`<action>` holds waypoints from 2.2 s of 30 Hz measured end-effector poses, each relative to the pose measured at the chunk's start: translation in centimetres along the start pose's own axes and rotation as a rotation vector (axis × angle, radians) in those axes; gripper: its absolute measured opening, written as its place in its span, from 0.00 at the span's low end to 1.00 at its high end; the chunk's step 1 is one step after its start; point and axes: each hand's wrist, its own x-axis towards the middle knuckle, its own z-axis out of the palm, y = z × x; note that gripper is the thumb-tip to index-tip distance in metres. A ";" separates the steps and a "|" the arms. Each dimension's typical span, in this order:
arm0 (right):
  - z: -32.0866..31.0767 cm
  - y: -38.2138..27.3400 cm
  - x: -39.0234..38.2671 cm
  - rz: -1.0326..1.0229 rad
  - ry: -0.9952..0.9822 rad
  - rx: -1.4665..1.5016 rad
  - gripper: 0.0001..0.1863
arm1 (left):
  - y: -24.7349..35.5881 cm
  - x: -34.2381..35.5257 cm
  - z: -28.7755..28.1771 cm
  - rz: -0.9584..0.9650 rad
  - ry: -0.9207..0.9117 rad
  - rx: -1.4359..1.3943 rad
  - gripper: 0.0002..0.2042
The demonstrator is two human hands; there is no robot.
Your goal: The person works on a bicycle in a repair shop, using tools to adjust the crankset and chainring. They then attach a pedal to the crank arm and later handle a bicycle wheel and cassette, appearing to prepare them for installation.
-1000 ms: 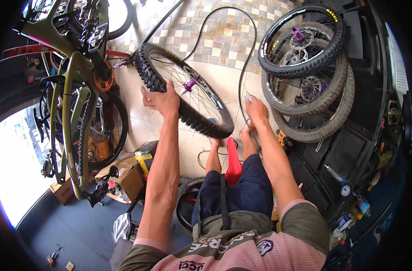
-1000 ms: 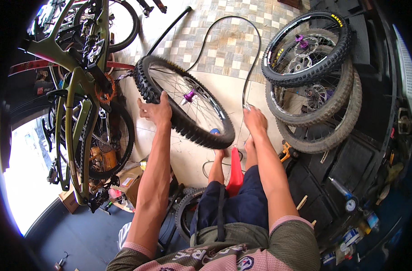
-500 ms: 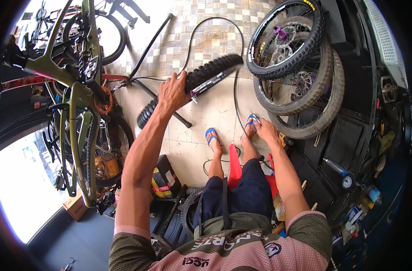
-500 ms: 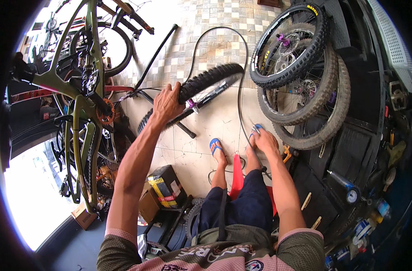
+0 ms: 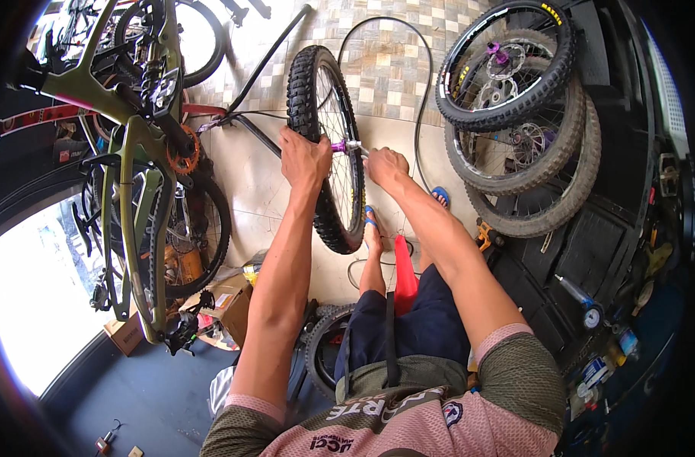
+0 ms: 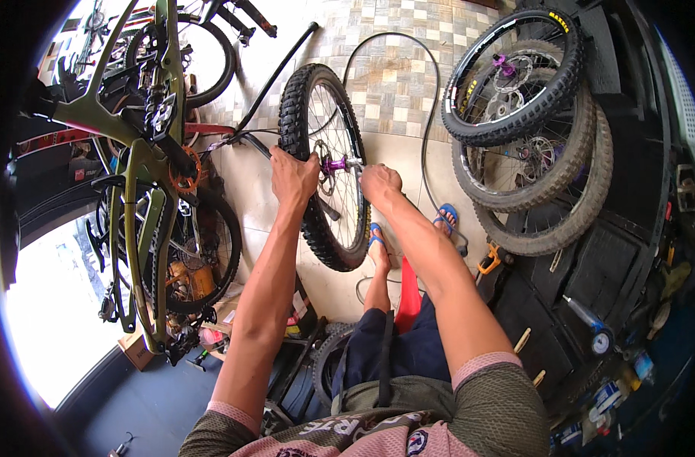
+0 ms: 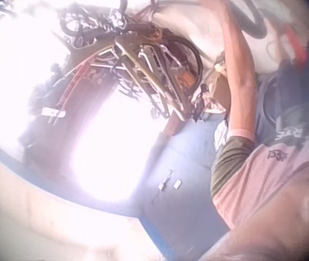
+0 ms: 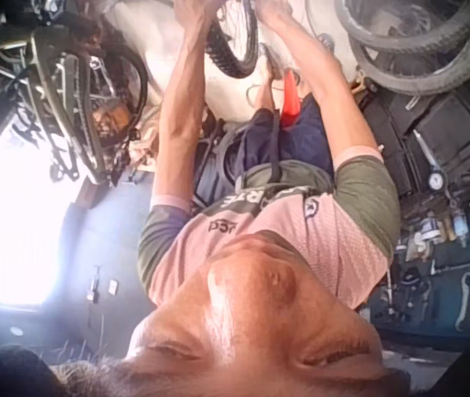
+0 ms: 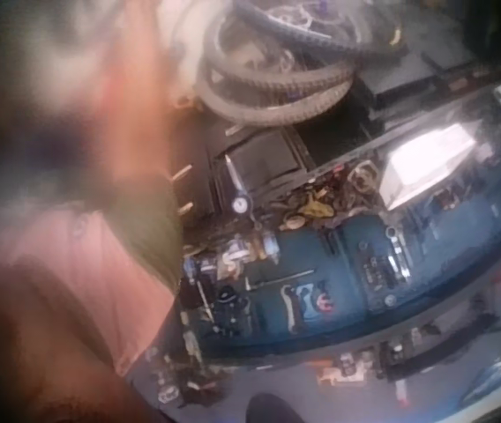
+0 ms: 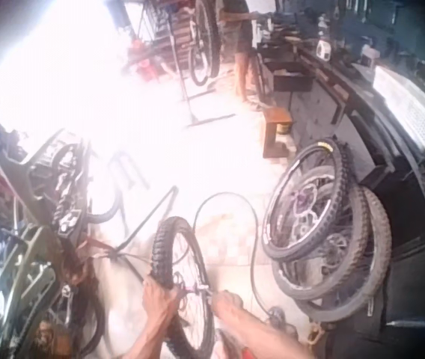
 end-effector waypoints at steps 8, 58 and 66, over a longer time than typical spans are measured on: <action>0.6 -1.8 0.8 0.023 -0.115 -0.004 0.15 | 0.0 0.2 -0.4 -0.110 -0.005 -0.096 0.34; 2.5 0.8 -7.5 0.008 -0.733 -0.115 0.20 | -14.4 -15.5 5.0 -0.128 -0.048 -0.355 0.47; 7.2 1.4 -8.2 0.063 -0.567 -0.131 0.18 | -6.9 -9.5 -0.1 0.005 0.155 -0.475 0.52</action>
